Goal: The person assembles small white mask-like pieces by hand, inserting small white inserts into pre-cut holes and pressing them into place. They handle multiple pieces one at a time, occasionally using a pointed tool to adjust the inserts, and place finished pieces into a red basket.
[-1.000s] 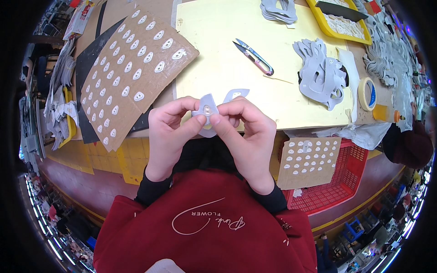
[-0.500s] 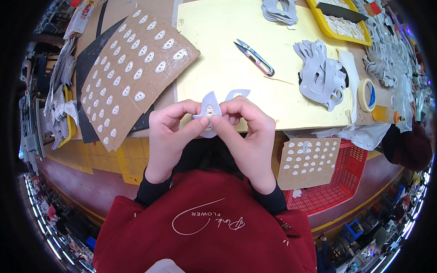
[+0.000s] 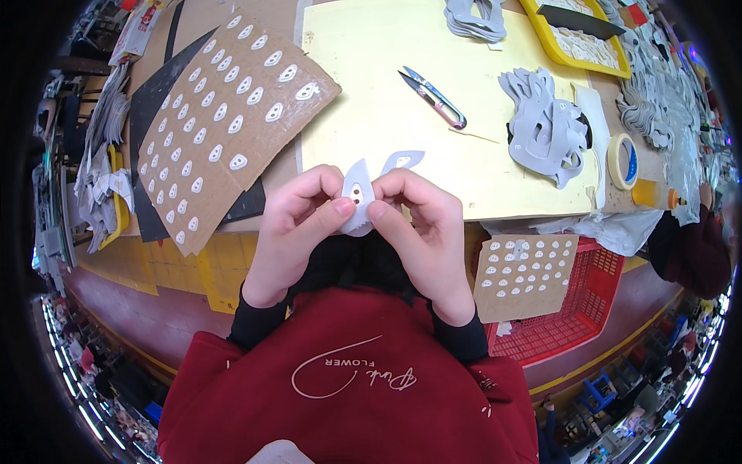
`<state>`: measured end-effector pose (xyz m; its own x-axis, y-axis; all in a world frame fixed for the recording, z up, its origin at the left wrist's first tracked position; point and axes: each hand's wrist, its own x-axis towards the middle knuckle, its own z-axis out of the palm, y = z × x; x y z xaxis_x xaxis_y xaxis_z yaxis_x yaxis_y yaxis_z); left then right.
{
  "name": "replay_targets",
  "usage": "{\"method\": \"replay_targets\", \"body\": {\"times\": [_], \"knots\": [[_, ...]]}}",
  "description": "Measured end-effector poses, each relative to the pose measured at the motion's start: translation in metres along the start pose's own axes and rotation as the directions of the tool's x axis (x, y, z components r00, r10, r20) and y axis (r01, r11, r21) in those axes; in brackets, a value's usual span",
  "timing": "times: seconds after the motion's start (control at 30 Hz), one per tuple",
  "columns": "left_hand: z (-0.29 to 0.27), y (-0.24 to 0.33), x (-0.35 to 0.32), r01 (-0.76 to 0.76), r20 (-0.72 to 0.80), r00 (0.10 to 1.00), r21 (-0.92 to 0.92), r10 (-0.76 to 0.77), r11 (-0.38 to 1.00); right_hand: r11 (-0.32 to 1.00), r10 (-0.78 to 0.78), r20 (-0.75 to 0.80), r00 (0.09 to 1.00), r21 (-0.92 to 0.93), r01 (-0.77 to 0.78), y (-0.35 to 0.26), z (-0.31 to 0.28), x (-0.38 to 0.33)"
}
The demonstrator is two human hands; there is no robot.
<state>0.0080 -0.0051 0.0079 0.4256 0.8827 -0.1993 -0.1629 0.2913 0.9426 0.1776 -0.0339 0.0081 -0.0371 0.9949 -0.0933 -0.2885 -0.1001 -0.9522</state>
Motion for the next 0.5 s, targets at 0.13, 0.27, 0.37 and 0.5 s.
{"method": "replay_targets", "body": {"times": [0.13, 0.27, 0.37, 0.5], "knots": [[0.0013, -0.0016, -0.0005, -0.038, 0.051, 0.998, -0.031, 0.040, 0.999, 0.999, -0.019, 0.090, 0.996, 0.028, 0.017, 0.0033, -0.0050, -0.0015], [0.0009, -0.0011, -0.0016, -0.073, 0.096, 0.993, 0.032, 0.070, 0.997, 0.995, -0.030, 0.071, 0.997, 0.101, 0.023, 0.0025, 0.0017, -0.0024], [-0.0021, -0.0012, -0.0021, -0.078, 0.134, 0.988, 0.025, 0.074, 0.997, 0.994, 0.023, 0.085, 0.996, 0.101, -0.031, 0.0005, 0.0002, -0.0024], [-0.0030, 0.0030, -0.0001, 0.007, 0.119, 0.993, -0.134, 0.009, 0.991, 0.982, 0.119, 0.128, 0.985, 0.129, -0.135, 0.0020, -0.0046, -0.0011]]}}
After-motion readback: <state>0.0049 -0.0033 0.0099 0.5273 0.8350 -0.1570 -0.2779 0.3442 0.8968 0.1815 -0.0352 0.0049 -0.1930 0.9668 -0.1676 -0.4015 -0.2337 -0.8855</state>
